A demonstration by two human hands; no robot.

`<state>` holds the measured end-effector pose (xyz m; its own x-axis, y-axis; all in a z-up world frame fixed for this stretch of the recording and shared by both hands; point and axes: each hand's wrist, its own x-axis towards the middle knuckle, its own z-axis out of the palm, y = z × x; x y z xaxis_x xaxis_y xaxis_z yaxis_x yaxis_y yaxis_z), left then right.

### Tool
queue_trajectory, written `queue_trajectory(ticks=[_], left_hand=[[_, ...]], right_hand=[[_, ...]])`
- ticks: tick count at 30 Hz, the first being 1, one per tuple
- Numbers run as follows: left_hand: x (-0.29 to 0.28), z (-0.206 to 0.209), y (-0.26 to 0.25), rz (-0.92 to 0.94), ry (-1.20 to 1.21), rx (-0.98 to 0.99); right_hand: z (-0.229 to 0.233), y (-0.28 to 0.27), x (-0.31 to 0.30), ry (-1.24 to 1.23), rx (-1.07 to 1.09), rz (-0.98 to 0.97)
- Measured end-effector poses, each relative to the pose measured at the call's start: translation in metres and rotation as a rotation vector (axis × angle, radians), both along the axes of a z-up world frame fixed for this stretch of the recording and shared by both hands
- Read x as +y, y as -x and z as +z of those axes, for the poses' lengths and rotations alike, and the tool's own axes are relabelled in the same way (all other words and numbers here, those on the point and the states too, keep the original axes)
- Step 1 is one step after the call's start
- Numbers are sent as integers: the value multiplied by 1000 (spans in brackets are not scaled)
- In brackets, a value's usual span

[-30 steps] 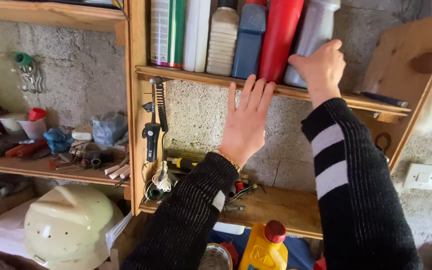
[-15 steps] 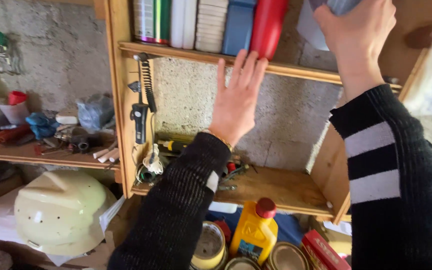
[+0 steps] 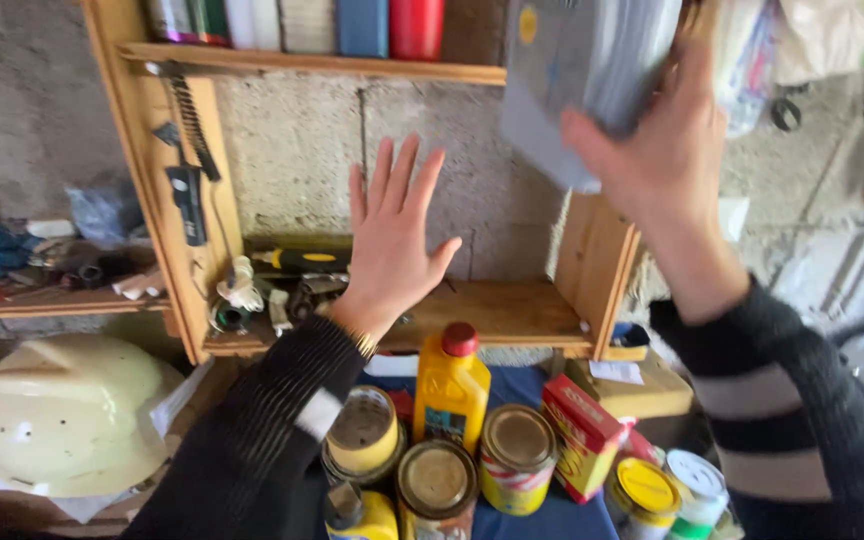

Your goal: The person organizes a cluttered garage shelf by picking up various bottles, cans, and boxes from a workbench and placing them onto a wooden shelf. They handle items one at a time, including motor oil, antifreeze, and other containers, arranging them on the shelf.

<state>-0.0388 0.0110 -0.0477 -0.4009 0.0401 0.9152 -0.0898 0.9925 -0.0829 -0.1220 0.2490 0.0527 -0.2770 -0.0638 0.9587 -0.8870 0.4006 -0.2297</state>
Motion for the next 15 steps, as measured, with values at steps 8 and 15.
queue_trajectory(ticks=[8,15], left_hand=[[75,-69,-71,-509,-335,0],[141,-201,-107,-536,-706,-176]], right_hand=[[-145,-35,75,-98,-221,317],[-343,-40,105,-102,-644,494]])
